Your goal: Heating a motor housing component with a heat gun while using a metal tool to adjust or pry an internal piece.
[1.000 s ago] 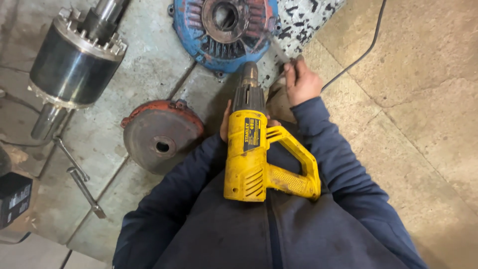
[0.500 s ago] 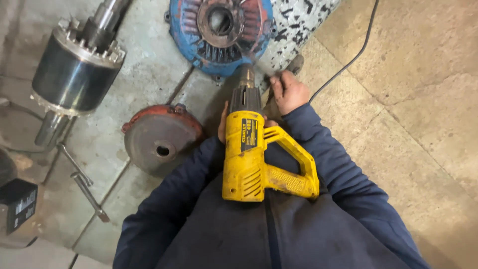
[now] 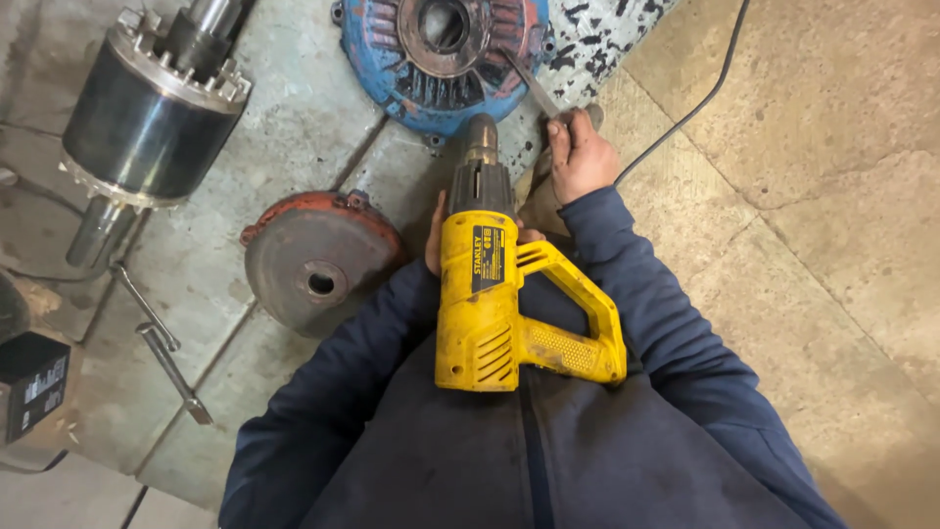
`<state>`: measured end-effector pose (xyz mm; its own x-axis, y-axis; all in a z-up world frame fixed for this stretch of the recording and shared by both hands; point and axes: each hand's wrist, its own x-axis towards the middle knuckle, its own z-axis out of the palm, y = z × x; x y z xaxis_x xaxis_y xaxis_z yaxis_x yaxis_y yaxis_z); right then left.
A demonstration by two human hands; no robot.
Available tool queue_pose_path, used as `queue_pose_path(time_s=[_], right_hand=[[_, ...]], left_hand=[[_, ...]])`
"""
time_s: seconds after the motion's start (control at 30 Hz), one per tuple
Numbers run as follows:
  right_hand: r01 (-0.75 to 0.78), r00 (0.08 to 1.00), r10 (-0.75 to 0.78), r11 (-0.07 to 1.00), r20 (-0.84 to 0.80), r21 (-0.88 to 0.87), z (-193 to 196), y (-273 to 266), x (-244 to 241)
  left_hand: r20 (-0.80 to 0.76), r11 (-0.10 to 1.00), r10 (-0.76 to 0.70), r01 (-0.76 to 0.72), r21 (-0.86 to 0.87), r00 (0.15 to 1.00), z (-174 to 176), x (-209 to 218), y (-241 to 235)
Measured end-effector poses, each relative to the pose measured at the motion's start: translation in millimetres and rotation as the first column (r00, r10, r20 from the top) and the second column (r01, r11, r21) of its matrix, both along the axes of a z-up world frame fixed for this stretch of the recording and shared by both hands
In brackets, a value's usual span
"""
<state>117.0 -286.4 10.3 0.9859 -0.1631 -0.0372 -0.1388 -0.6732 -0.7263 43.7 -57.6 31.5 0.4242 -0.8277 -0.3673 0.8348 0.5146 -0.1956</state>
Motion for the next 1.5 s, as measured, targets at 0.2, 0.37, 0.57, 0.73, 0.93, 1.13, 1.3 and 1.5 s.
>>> queue_pose_path(time_s=[0.2, 0.37, 0.57, 0.73, 0.93, 1.13, 1.3, 1.5], right_hand=[[-0.076, 0.996, 0.077, 0.996, 0.041, -0.041, -6.1, 0.3, -17.7], [0.027, 0.999, -0.027, 1.000, 0.020, -0.002, -3.5, -10.5, -6.0], [-0.053, 0.997, 0.055, 0.998, 0.052, -0.031, -5.9, -9.2, -6.0], [-0.082, 0.996, 0.079, 0.995, 0.046, 0.060, 8.3, -9.7, -13.2], [-0.042, 0.999, 0.041, 0.999, -0.017, -0.031, 3.3, -20.5, 6.0], [-0.154, 0.982, 0.158, 0.987, 0.099, -0.050, 4.1, -20.4, -6.8], [-0.126, 0.990, 0.129, 0.990, 0.052, -0.057, 13.6, -21.4, -5.7], [-0.096, 0.995, 0.096, 0.993, -0.001, -0.071, 7.0, -30.7, 8.5]], left_hand=[[-0.020, 0.999, -0.004, 0.003, -0.034, 1.000, -2.6, 1.1, -0.5], [-0.104, 0.992, -0.006, -0.008, -0.126, 0.995, 6.7, 8.2, -1.3], [-0.098, 0.998, -0.034, 0.029, -0.053, 0.995, -10.8, 11.7, -2.4], [-0.058, 0.997, -0.024, 0.020, -0.076, 0.998, -24.5, -2.6, 0.4], [-0.075, 0.995, -0.025, 0.032, 0.095, 0.997, -20.7, 0.6, -2.4], [0.013, 0.994, 0.011, -0.009, -0.106, 1.000, -7.0, 3.4, -13.8], [-0.063, 1.000, -0.015, 0.014, -0.020, 0.998, 3.5, 5.1, -16.7], [-0.040, 0.996, 0.003, -0.007, -0.088, 0.999, 2.8, 11.2, -19.6]])
